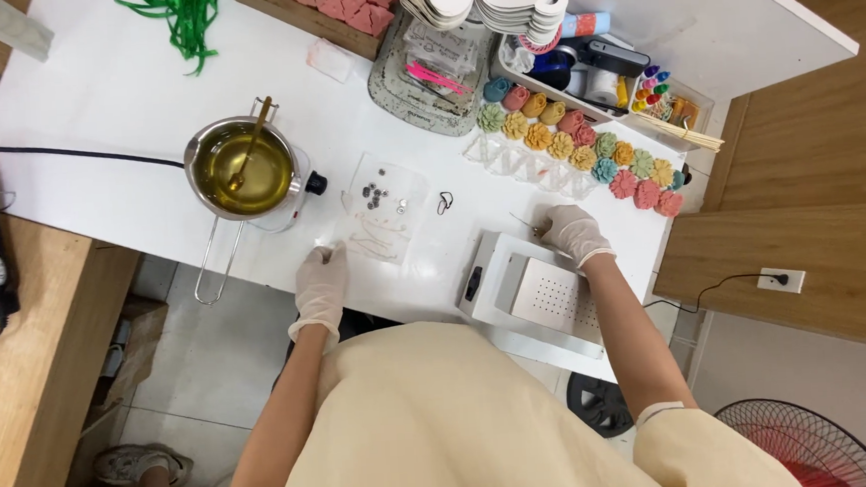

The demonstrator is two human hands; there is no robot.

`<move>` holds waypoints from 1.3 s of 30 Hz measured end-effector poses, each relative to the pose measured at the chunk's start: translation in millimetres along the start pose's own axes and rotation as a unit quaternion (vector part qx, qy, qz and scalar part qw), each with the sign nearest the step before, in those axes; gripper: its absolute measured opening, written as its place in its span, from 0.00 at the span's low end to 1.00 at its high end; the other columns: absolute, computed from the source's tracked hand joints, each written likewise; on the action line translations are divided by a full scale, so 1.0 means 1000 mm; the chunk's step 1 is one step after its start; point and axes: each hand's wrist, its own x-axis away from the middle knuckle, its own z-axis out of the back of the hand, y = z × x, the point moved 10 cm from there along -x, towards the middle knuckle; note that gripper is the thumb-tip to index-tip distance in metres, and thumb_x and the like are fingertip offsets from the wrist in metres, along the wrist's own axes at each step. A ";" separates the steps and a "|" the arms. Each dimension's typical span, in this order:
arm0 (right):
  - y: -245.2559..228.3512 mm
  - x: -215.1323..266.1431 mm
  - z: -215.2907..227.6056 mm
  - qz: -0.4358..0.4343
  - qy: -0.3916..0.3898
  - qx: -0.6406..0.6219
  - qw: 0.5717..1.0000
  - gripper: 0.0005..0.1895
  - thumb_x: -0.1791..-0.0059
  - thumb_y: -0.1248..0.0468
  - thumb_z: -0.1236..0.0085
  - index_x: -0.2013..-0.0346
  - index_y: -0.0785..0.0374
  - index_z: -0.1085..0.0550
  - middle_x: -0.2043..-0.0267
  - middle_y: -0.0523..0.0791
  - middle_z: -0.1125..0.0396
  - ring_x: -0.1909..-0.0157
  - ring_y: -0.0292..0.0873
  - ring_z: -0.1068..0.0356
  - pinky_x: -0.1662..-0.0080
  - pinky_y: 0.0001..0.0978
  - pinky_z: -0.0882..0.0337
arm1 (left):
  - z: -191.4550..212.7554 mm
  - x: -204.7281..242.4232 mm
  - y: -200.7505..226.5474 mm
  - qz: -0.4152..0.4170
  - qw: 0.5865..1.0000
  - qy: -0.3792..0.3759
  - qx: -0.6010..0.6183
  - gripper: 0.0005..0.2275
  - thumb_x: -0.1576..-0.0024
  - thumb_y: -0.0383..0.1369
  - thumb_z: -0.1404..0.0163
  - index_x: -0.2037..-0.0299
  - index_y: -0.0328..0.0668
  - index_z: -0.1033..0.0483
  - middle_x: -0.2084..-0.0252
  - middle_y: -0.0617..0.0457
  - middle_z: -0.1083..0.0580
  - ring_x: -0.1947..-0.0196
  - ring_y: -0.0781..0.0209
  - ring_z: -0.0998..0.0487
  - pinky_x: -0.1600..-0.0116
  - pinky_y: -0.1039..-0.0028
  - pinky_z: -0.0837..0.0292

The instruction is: Inspecting and organizing flower-shaped wax candle components on a workbench.

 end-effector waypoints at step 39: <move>-0.279 0.007 0.111 0.268 0.193 -0.116 0.936 0.08 0.52 0.60 0.36 0.60 0.57 0.21 0.61 0.50 0.27 0.60 0.51 0.26 0.55 0.41 0.26 | 0.050 0.061 -0.033 0.049 0.997 0.029 0.046 0.17 0.40 0.47 0.50 0.55 0.40 0.21 0.59 0.48 0.19 0.58 0.51 0.19 0.50 0.65 0.27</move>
